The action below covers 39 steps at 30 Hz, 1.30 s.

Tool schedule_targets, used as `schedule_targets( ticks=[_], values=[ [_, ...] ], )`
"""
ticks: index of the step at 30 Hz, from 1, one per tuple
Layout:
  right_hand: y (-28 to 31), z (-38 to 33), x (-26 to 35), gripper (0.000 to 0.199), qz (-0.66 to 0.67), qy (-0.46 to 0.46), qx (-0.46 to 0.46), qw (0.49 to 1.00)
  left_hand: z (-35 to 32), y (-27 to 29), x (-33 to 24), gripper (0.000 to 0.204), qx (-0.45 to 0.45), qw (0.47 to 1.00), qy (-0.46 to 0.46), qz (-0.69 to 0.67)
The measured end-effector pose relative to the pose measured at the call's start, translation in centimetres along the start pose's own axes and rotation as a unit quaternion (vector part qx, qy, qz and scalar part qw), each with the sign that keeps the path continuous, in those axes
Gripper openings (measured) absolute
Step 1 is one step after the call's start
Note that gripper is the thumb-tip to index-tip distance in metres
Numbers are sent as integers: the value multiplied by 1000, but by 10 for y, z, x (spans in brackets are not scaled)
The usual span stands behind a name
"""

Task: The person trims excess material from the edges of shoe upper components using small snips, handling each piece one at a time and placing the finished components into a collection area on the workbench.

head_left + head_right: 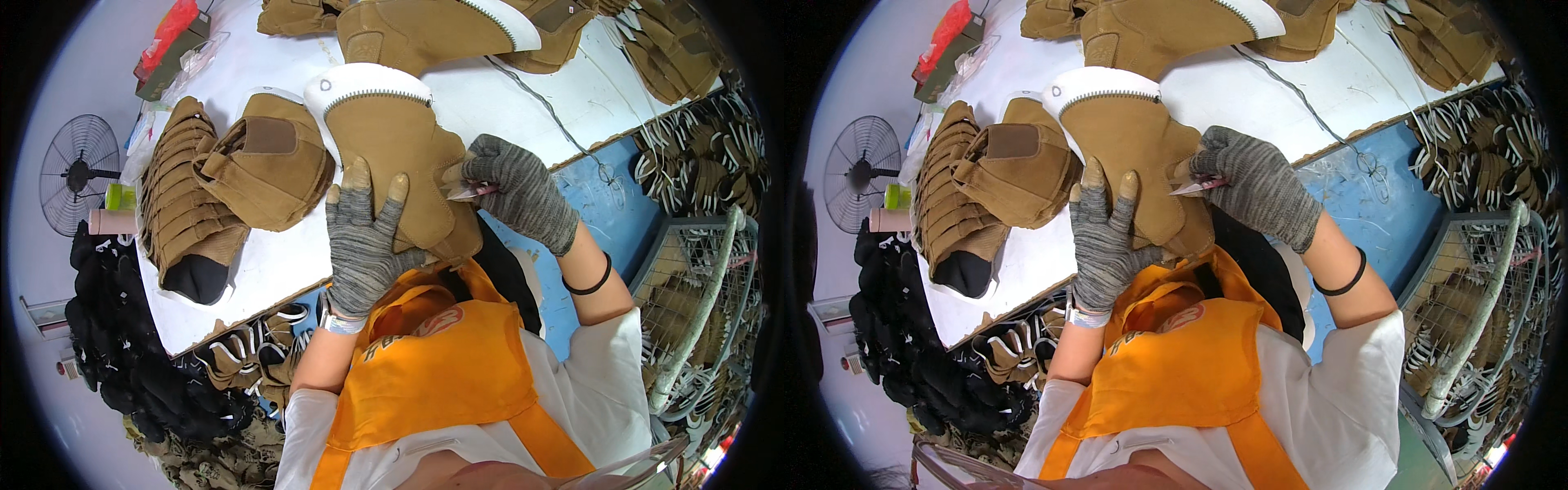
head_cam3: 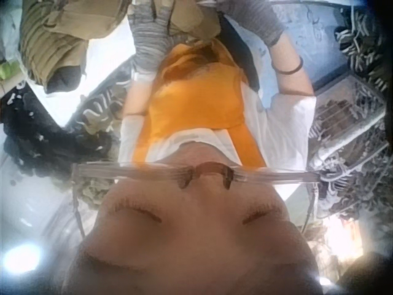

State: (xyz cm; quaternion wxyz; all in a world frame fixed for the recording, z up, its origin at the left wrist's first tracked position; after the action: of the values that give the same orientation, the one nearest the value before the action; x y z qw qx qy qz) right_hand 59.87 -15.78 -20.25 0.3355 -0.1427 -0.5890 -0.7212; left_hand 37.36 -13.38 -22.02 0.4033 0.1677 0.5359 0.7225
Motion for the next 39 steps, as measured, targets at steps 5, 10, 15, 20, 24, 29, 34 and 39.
schedule_targets(
  ticks=[5, 10, 15, 20, 24, 29, 34, 39],
  values=[
    [2, 18, 3, 33, -77, 38, 83, 993, 4, 2, -2, 111, 16, 1000, 24, -11],
    [-4, 26, -4, 21, -14, 21, 124, 992, 4, 2, -1, 117, 23, 1000, 12, 15],
    [-8, 26, -8, 24, 52, 10, 115, 992, 4, 1, -1, 118, 25, 999, 15, 15],
    [8, 9, 7, 24, 206, -8, 128, 970, 1, 0, 1, 114, 10, 999, 35, -22],
    [23, 7, -7, 19, 138, -100, 109, 979, 0, 0, 0, 113, -10, 999, 25, -30],
    [5, 8, -14, 27, -43, 127, 12, 991, -4, -5, 2, 113, -24, 999, 17, -11],
    [7, 38, -4, 23, 5, 74, 173, 982, -3, -5, 3, 118, -10, 1000, 18, 2],
    [3, 48, -3, 22, -5, 120, 242, 963, 2, -2, 0, 124, 7, 1000, 16, 18]
  ],
)
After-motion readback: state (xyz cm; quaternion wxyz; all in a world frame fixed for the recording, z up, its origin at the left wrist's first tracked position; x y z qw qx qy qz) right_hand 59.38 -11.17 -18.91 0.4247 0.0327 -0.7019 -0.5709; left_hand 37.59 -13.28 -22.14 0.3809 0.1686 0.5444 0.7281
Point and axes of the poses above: each hand's wrist, its own z-axis towards the middle knuckle, its own y-axis out of the back of the hand, x = y × z, the point moved 3 cm from there along z, towards the middle knuckle, and after that the axes turned 1 degree about z, right-handed, at the moved point
